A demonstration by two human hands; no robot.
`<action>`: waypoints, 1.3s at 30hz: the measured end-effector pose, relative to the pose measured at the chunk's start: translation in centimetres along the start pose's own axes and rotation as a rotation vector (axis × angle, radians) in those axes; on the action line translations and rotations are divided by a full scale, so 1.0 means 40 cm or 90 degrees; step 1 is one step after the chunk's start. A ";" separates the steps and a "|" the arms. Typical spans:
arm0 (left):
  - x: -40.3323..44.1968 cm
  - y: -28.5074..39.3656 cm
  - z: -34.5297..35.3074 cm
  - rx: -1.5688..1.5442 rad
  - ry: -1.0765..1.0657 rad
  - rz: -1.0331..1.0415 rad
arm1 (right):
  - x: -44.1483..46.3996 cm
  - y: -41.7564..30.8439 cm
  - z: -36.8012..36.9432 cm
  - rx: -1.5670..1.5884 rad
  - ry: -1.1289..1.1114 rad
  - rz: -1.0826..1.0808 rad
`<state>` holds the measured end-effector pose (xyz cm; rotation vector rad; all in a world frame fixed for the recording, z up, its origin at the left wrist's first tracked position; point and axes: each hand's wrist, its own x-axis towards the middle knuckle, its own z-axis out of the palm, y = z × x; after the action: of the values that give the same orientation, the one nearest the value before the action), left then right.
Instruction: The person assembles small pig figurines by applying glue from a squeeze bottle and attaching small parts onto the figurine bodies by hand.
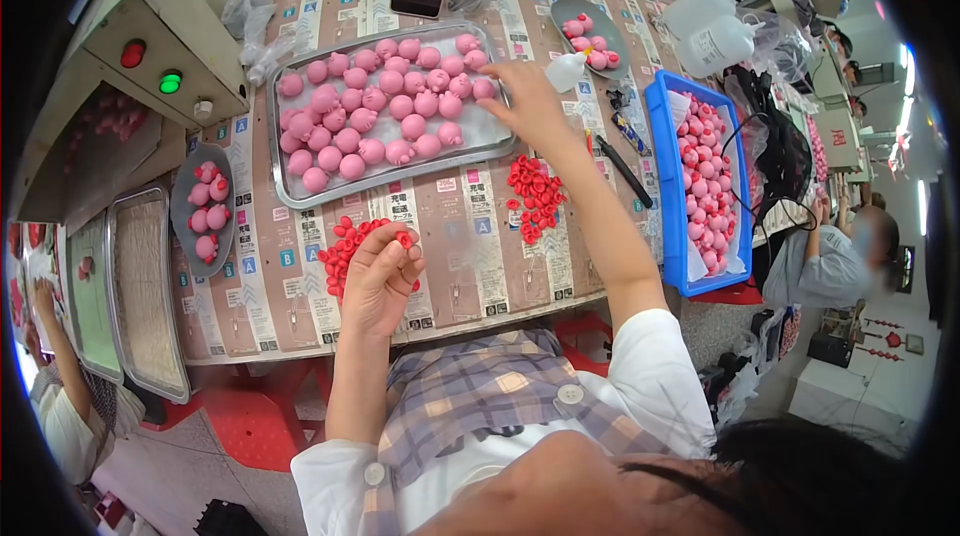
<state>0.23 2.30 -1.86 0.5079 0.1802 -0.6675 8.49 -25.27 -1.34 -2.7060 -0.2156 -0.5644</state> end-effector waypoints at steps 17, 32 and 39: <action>0.002 -0.008 0.010 0.071 0.014 -0.019 | -0.219 -0.254 -0.056 1.266 -0.100 0.469; -0.018 -0.011 0.000 0.256 0.047 0.091 | -0.257 -0.283 -0.024 1.422 -0.280 0.415; -0.023 -0.016 0.021 0.320 0.037 0.138 | -0.242 -0.338 -0.063 0.986 -0.129 0.392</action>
<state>-0.90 1.96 -1.09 1.0154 0.0080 -0.4822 -4.17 -14.50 1.15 -1.1750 0.1215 0.1165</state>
